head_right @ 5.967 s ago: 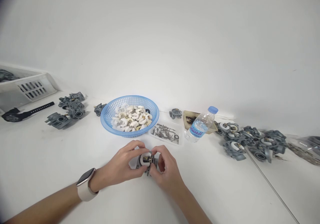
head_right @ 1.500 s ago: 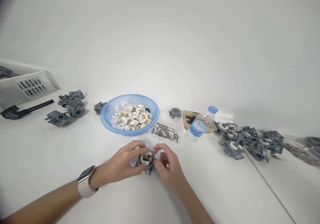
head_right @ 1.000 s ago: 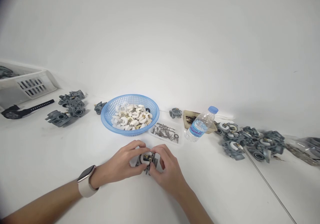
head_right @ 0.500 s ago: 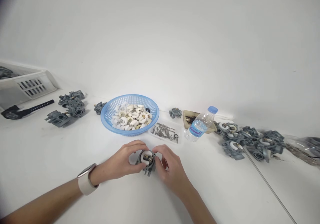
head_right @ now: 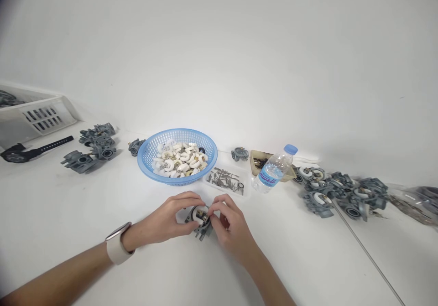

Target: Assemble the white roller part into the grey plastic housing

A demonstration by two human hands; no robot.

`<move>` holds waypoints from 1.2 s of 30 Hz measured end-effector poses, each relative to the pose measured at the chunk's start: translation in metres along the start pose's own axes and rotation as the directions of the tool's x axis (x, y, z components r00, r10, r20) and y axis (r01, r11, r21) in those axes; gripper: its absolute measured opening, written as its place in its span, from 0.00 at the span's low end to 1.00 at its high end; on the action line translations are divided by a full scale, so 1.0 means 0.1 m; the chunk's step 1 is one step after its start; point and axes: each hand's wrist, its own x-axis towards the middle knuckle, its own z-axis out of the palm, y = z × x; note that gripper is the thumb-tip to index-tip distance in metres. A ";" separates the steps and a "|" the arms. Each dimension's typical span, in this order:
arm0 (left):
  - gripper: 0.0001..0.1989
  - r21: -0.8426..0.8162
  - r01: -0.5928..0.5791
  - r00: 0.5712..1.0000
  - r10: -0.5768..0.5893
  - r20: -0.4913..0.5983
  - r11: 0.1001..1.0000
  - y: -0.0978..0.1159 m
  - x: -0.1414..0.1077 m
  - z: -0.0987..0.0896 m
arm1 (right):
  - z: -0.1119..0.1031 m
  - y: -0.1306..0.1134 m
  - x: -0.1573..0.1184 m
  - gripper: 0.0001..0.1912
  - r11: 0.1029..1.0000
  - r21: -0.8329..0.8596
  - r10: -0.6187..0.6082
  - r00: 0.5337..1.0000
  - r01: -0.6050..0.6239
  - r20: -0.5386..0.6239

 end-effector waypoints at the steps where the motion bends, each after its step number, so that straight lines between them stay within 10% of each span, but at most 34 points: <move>1: 0.19 0.002 0.002 1.000 -0.002 0.001 1.000 0.00 0.00 0.00 | 0.00 0.00 0.00 0.09 1.000 0.006 0.012 1.000 -0.012 0.008; 36: 0.18 -0.006 0.015 0.999 -0.015 0.042 1.000 0.06 0.03 -0.03 | 0.03 0.03 0.03 0.10 0.995 0.057 0.077 0.993 -0.083 0.089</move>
